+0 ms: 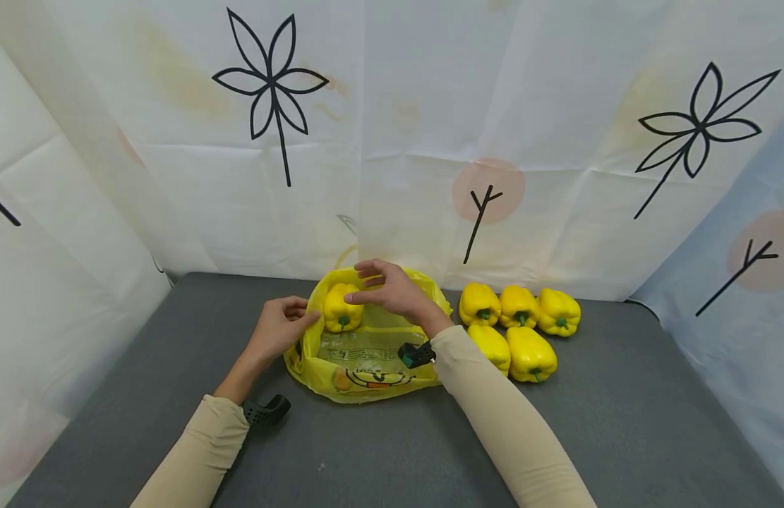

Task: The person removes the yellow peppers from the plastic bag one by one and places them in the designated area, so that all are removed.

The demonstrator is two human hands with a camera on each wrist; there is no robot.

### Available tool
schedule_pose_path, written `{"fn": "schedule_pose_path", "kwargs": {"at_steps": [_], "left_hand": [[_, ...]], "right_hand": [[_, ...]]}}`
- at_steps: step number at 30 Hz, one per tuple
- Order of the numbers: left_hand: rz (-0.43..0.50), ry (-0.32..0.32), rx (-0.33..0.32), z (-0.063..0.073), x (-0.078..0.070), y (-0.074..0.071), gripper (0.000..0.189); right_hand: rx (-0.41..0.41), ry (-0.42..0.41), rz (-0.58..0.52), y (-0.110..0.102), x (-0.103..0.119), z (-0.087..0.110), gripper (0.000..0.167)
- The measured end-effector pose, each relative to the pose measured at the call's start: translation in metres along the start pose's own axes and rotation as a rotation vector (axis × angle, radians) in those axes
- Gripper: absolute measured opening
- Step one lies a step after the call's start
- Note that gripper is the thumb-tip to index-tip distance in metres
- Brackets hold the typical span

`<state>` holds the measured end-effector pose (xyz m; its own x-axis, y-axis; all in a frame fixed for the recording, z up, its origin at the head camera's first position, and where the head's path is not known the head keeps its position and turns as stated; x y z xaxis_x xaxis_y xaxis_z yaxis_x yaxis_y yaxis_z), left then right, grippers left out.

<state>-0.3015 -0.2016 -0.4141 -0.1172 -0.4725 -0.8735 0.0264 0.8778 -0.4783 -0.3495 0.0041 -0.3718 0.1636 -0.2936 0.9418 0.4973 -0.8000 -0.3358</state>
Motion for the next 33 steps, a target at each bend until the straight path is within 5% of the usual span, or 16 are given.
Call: {"fn": "schedule_pose_path", "kwargs": {"at_steps": [33], "left_hand": [[0.002,0.013,0.008,0.002,-0.002,0.002,0.033]], "right_hand": [[-0.002,0.104,0.044,0.021,-0.025,-0.009,0.077]]}}
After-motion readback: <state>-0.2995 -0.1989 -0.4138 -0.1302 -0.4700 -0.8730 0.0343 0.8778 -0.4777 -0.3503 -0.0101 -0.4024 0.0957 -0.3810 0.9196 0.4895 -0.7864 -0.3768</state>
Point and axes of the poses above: each hand's wrist, its own z-axis away from the middle knuckle, its own y-axis out of the palm, x = y × z, the point moved 7 cm from there along -z, towards the middle knuckle, and after that the axes turned 1 degree about -z, right-handed, at the moved point
